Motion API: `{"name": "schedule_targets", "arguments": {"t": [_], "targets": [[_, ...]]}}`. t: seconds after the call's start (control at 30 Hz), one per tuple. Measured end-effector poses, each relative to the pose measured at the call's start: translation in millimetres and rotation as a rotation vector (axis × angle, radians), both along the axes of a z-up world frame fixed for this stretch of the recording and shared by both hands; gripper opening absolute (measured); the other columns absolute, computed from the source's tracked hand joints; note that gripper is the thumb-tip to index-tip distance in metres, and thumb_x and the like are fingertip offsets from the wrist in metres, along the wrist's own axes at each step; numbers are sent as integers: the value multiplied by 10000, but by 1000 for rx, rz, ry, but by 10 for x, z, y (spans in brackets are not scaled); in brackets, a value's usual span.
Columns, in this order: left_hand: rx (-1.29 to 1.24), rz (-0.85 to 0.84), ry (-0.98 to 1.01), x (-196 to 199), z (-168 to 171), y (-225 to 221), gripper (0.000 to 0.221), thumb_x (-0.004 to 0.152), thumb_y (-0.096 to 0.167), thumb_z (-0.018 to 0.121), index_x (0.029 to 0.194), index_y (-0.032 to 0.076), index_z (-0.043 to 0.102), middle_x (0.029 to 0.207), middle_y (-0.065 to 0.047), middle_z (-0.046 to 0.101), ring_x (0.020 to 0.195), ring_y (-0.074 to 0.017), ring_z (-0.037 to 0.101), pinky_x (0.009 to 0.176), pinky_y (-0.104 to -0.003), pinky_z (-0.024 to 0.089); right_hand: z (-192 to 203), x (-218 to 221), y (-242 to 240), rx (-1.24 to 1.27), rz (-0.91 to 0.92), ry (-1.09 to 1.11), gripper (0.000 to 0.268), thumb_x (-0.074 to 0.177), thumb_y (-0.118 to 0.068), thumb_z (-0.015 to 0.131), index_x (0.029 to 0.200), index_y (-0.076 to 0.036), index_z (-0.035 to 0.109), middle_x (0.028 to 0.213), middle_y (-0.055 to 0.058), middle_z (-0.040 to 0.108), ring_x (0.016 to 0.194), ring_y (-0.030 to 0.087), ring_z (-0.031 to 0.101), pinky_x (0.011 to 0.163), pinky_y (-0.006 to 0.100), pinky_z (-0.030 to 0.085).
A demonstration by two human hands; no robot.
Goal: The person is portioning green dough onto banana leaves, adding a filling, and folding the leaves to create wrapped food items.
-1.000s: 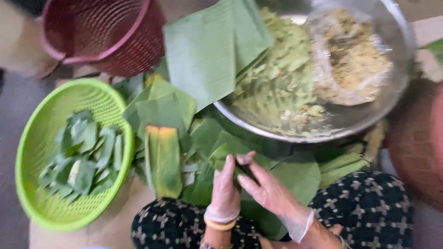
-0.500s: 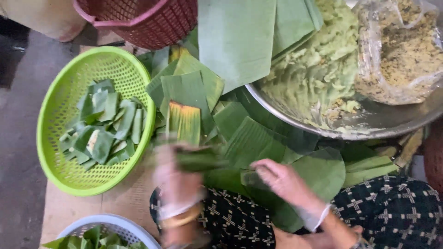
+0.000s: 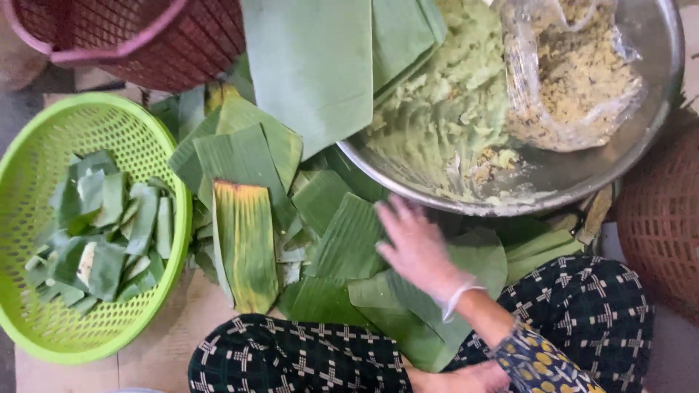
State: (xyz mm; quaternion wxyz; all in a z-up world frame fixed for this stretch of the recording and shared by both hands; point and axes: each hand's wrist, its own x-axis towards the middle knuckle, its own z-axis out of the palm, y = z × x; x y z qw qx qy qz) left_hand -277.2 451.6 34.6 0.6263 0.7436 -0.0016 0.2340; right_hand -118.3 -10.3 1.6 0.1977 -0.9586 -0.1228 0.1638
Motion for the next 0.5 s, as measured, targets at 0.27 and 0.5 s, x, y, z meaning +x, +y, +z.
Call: {"name": "schedule_targets", "arguments": {"t": [0.27, 0.5], "targets": [[281, 21, -3, 1285, 493, -2532, 506, 875, -181, 553, 1366, -61, 525, 1340, -232, 563, 1322, -347, 533, 1225, -476, 419, 96, 837, -446, 97, 34, -299, 402, 963, -228, 597, 1329, -62, 573, 1296, 206, 591, 1207, 385, 591, 1041, 500, 487], [-25, -196, -92, 2592, -438, -3852, 298, 991, -40, 530, 1254, -17, 667, 1181, -205, 707, 1191, -349, 659, 1059, -472, 502, -520, 903, -1041, -334, 120, 112, 259, 823, -244, 646, 1013, -108, 758, 913, 163, 765, 957, 369, 742, 853, 479, 589]]}}
